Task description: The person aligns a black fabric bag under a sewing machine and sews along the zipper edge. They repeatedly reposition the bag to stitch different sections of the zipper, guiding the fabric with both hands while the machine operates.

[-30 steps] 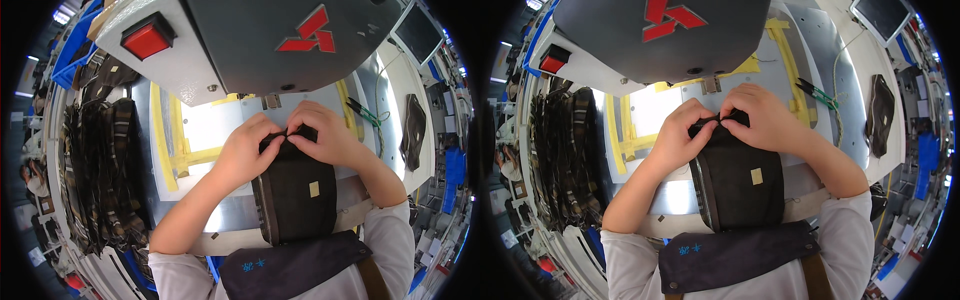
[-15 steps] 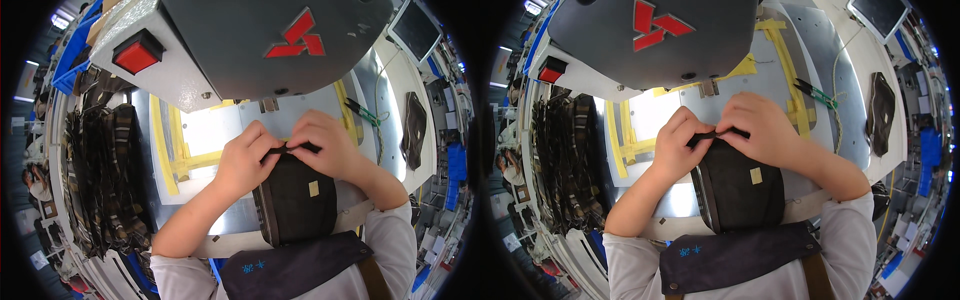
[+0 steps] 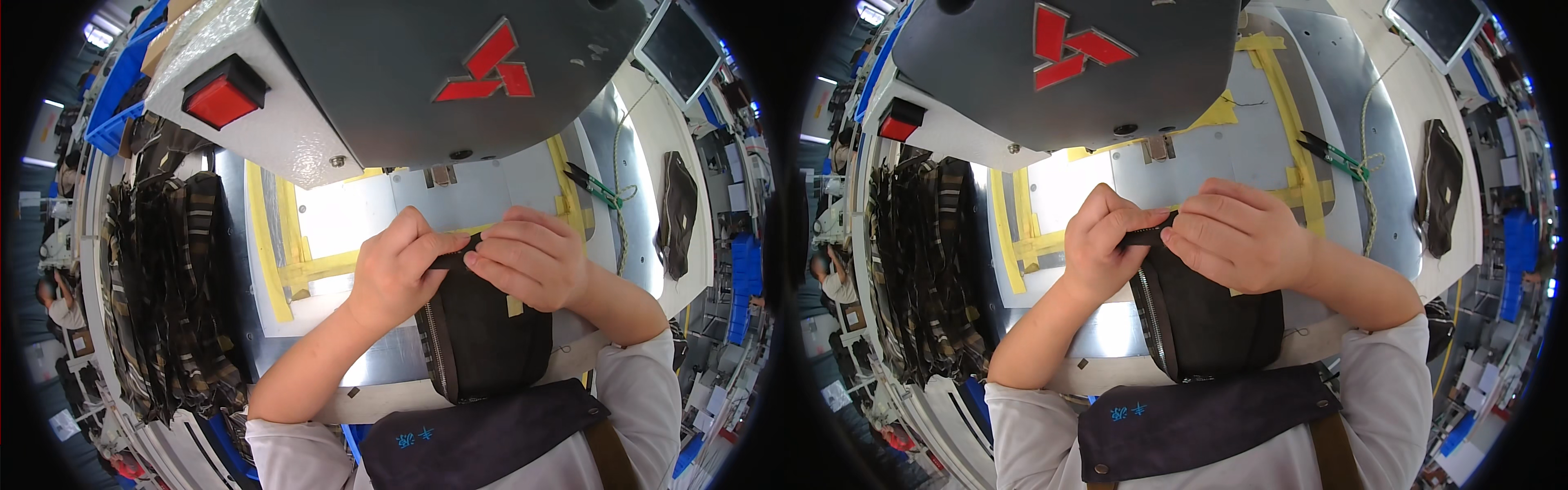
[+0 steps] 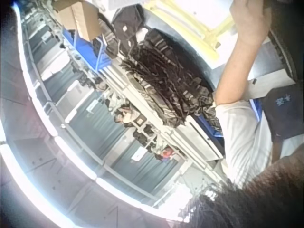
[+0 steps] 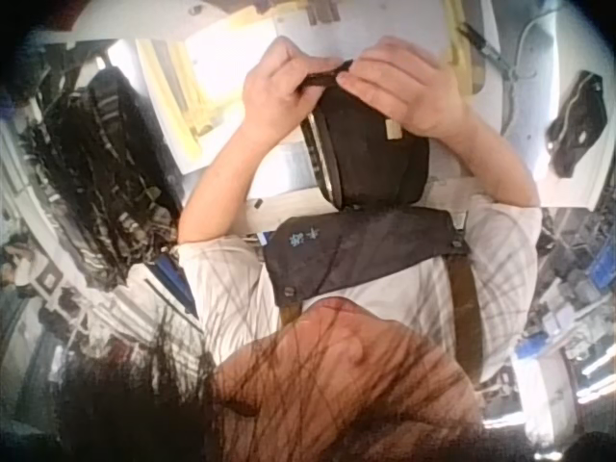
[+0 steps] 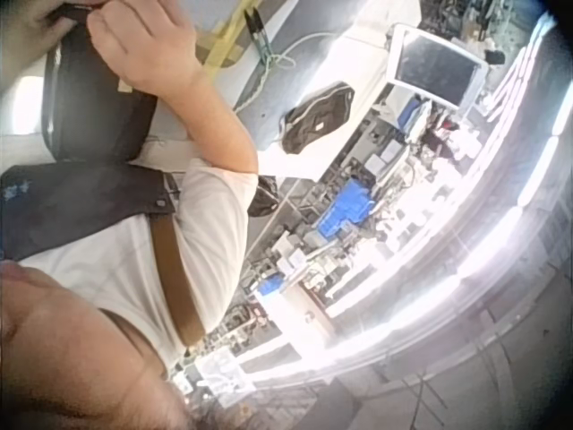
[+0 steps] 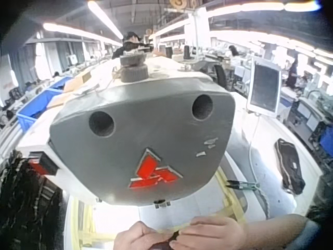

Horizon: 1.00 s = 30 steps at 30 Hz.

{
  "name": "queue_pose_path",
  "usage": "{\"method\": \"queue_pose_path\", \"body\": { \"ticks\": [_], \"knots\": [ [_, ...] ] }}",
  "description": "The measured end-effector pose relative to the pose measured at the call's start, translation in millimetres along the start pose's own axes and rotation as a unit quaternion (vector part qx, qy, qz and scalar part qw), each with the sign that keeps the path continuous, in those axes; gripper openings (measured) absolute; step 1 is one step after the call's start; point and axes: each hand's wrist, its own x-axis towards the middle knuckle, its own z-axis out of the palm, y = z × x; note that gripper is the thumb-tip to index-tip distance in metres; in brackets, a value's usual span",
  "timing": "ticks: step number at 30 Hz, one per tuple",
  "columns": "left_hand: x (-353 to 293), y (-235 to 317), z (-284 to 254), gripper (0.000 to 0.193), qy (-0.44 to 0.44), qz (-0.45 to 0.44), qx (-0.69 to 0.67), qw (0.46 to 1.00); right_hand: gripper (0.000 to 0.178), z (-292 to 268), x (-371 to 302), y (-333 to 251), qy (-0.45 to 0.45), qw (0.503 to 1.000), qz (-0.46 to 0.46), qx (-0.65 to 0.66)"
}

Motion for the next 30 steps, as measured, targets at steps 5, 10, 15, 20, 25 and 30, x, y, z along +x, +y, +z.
{"method": "queue_pose_path", "body": {
  "ticks": [5,10,15,20,25,30],
  "knots": [
    [6,3,-6,0.025,-0.042,-0.097,-0.066,0.992,0.014,-2,5,5,-0.036,0.967,0.197,0.158],
    [11,1,-9,0.016,-0.129,-0.231,-0.158,0.951,0.016,4,2,10,-0.103,0.873,0.375,0.293],
    [13,-3,-11,0.017,-0.178,-0.310,-0.197,0.913,0.021,7,2,16,-0.154,0.785,0.480,0.361],
    [17,0,-12,0.017,-0.190,-0.328,-0.203,0.903,0.021,7,7,15,-0.155,0.766,0.507,0.363],
    [15,-8,-14,0.019,-0.191,-0.340,-0.257,0.884,0.022,7,6,16,-0.149,0.760,0.505,0.380],
    [16,-6,-12,0.015,-0.189,-0.332,-0.255,0.888,0.020,7,6,17,-0.157,0.765,0.498,0.377]
  ]
}}
